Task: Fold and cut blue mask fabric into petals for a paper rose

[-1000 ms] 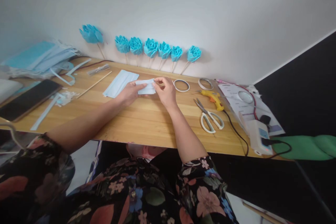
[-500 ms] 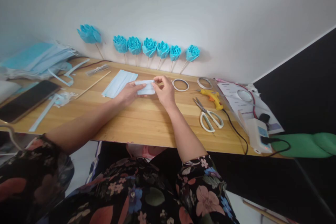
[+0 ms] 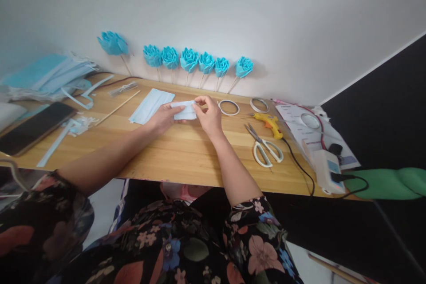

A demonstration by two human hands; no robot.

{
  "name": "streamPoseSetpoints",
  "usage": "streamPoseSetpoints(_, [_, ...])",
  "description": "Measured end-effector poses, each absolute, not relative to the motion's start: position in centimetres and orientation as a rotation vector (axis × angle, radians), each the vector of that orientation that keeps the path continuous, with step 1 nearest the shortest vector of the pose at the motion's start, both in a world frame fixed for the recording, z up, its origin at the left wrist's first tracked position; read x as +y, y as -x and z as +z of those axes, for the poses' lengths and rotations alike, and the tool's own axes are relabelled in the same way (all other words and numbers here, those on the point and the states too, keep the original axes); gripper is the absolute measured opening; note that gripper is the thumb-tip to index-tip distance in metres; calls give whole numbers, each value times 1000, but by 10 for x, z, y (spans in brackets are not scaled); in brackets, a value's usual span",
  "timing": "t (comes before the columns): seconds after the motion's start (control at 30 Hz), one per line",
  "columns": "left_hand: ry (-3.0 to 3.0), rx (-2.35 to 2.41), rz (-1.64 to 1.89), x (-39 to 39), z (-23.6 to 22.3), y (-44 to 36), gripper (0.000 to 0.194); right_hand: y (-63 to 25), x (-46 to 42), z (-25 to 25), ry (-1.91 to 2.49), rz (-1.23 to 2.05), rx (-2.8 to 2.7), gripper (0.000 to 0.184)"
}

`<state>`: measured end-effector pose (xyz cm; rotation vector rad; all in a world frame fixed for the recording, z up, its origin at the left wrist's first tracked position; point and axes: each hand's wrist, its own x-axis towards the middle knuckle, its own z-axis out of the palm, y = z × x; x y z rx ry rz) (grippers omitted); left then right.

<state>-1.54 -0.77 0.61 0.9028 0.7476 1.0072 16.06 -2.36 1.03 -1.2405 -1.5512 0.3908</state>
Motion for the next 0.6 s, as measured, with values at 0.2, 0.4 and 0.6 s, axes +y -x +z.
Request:
streamPoseSetpoints(0.2, [-878,720,1017,-7,5,15,25,-161,-22,8,1159,351,-1606,8])
streamPoseSetpoints(0.4, [-847,689,1051,-4,4,15,19,-160,-23,11,1147,335,-1642,8])
streamPoseSetpoints(0.6, [-828,688,1052,-3,2,15,16,-161,-22,8,1177,356,-1590,9])
